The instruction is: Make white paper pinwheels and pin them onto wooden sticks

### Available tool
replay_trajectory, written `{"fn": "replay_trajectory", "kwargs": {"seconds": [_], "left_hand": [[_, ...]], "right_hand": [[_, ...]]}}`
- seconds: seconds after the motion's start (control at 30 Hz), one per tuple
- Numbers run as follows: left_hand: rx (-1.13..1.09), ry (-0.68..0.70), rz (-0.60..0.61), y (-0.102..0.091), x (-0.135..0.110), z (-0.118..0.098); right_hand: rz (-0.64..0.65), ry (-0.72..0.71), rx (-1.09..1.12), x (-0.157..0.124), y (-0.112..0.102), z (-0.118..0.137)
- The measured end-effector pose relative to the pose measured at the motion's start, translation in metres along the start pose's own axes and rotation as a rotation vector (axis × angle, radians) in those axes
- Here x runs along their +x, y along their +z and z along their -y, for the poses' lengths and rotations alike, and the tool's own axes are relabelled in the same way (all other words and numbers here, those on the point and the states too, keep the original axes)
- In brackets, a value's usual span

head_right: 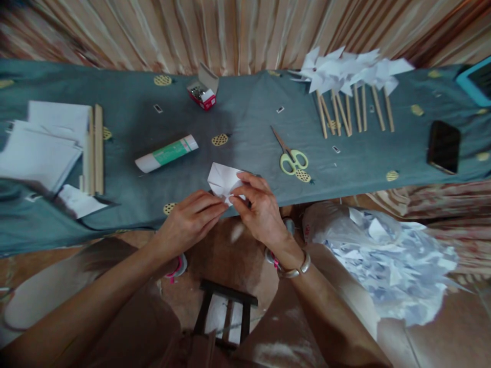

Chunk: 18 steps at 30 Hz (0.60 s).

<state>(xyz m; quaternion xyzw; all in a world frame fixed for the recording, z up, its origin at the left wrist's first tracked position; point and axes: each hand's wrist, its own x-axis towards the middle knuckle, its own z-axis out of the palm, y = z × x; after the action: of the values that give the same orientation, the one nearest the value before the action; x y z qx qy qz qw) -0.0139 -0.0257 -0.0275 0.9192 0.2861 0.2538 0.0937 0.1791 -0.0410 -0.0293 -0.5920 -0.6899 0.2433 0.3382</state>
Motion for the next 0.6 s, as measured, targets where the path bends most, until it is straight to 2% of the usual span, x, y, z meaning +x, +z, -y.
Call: {"fn": "replay_trajectory", "kwargs": {"seconds": [0.6], "left_hand": [[-0.020, -0.007, -0.017, 0.0021, 0.0014, -0.0006]], "right_hand": [[-0.040, -0.007, -0.021, -0.0017, 0.0018, -0.0013]]}}
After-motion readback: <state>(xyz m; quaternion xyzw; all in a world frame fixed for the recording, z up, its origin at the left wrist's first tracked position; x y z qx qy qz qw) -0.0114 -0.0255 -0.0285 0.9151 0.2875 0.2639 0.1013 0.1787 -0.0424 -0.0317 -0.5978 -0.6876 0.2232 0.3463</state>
